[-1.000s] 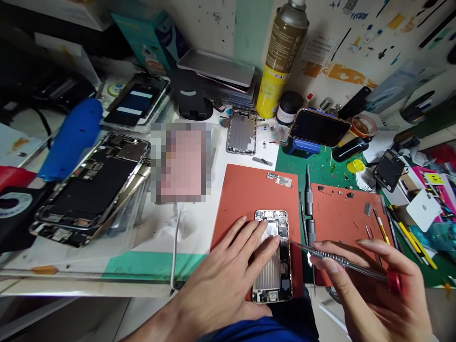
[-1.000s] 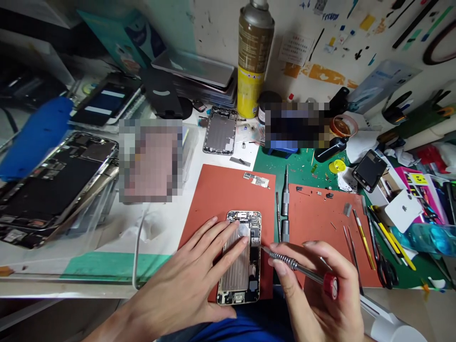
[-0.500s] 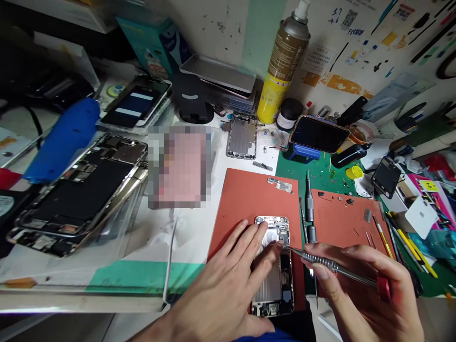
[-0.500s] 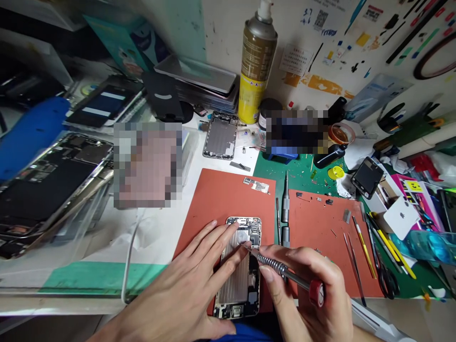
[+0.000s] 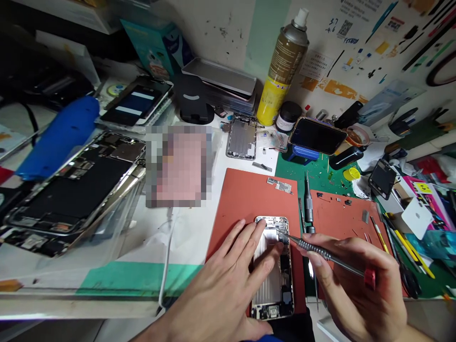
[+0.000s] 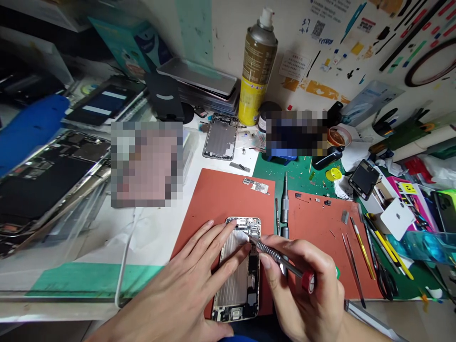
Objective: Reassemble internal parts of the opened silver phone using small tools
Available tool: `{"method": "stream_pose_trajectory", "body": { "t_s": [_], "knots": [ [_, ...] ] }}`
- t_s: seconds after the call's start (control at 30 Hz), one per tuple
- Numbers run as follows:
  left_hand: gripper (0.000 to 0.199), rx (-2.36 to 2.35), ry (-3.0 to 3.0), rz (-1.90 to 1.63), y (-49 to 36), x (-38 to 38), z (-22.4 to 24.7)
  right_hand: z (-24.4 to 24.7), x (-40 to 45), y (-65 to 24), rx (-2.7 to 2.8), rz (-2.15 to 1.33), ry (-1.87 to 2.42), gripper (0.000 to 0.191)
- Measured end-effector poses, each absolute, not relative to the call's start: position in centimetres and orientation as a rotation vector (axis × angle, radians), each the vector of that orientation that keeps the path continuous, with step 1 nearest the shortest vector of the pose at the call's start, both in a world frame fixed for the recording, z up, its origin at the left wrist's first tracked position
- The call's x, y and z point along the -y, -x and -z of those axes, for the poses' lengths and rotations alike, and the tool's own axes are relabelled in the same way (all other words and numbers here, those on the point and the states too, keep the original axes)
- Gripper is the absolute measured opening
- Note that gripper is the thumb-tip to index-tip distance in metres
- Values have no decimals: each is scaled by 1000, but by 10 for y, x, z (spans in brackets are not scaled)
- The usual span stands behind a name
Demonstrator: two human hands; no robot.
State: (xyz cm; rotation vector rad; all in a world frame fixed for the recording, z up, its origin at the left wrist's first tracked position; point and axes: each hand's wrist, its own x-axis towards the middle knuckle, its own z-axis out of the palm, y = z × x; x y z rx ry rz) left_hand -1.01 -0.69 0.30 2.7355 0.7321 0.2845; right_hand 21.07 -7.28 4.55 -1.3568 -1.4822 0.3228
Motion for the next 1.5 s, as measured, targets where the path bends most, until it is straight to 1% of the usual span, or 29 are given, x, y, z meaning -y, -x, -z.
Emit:
{"method": "stream_pose_trajectory", "body": {
  "t_s": [0.13, 0.23, 0.43, 0.6, 0.8, 0.97, 1.07, 1.2, 1.27, 1.37, 1.43, 1.5],
  "knots": [
    [125, -749, -2714, -271, 10, 7, -6, -38, 70, -216, 1550, -372, 1327, 61],
    [123, -726, -2714, -246, 11, 6, -7, -33, 70, -220, 1570, -393, 1322, 64],
    [119, -688, -2728, -274, 13, 4, -4, -28, 73, -220, 1585, -352, 1364, 62],
    [123, -694, -2711, -310, 13, 6, -3, -25, 68, -220, 1606, -366, 1344, 61],
    [114, -720, -2661, -337, 11, 6, -1, -20, 60, -220, 1633, -354, 1358, 61],
    [120, -677, -2693, -290, 13, 5, -1, -21, 55, -217, 1667, -247, 1384, 59],
    [112, -686, -2691, -282, 13, 5, -3, -24, 51, -212, 1721, -171, 1340, 61],
    [95, -688, -2659, -326, 13, 5, -4, -25, 49, -209, 1809, -75, 1280, 63],
    [92, -679, -2647, -346, 14, 4, -4, -22, 51, -214, 1931, -75, 1251, 61],
    [103, -657, -2648, -356, 15, 1, -5, -19, 56, -228, 2176, -171, 1221, 56],
    [106, -646, -2644, -367, 17, -1, -5, -23, 56, -235, 2318, -188, 1154, 47],
    [105, -649, -2630, -376, 19, -2, -6, -33, 52, -238, 2436, -128, 1044, 38]
  ]
}}
